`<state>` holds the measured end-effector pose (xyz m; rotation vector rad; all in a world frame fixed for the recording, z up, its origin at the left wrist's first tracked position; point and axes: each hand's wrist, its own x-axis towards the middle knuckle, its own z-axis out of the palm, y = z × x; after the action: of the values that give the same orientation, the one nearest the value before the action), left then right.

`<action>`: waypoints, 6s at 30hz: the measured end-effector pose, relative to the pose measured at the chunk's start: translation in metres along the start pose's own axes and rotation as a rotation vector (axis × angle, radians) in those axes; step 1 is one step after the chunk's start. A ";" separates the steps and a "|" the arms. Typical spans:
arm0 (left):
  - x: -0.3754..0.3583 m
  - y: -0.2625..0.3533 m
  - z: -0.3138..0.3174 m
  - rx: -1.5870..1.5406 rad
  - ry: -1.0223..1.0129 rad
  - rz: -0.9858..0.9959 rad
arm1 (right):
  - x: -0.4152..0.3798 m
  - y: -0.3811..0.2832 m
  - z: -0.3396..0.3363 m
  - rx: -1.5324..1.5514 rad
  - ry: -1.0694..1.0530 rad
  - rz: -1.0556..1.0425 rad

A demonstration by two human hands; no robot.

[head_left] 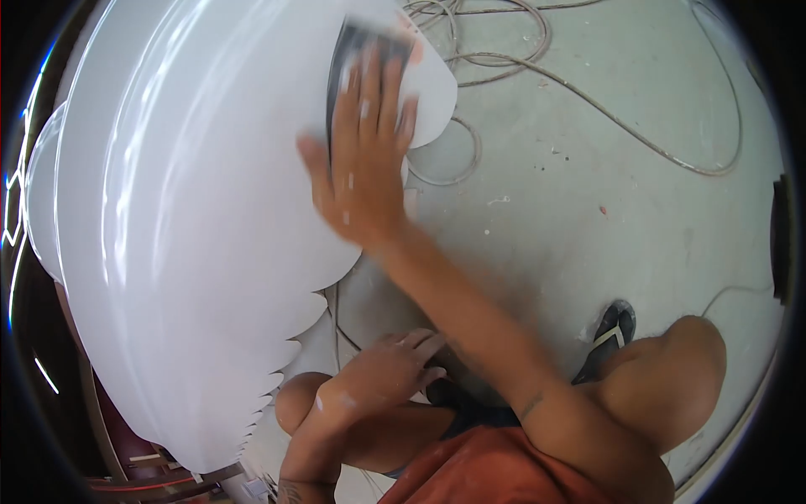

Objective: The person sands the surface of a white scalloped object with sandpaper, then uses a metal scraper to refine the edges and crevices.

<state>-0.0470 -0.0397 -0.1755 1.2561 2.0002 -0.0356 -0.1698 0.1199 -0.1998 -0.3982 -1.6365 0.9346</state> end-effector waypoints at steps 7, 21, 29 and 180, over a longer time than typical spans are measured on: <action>0.004 -0.002 0.018 0.149 -0.021 -0.131 | 0.046 0.018 -0.005 0.046 -0.041 -0.002; 0.020 -0.014 0.005 0.085 -0.079 -0.156 | 0.032 0.023 0.000 0.046 0.006 0.022; 0.024 -0.015 0.012 0.023 -0.090 -0.043 | -0.036 0.058 -0.006 0.017 -0.038 0.031; 0.018 -0.011 0.016 0.001 -0.132 -0.090 | 0.018 0.039 -0.014 0.061 -0.004 0.028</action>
<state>-0.0502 -0.0382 -0.2017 1.1338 1.9417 -0.1591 -0.1705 0.1617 -0.2169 -0.3785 -1.6060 1.0045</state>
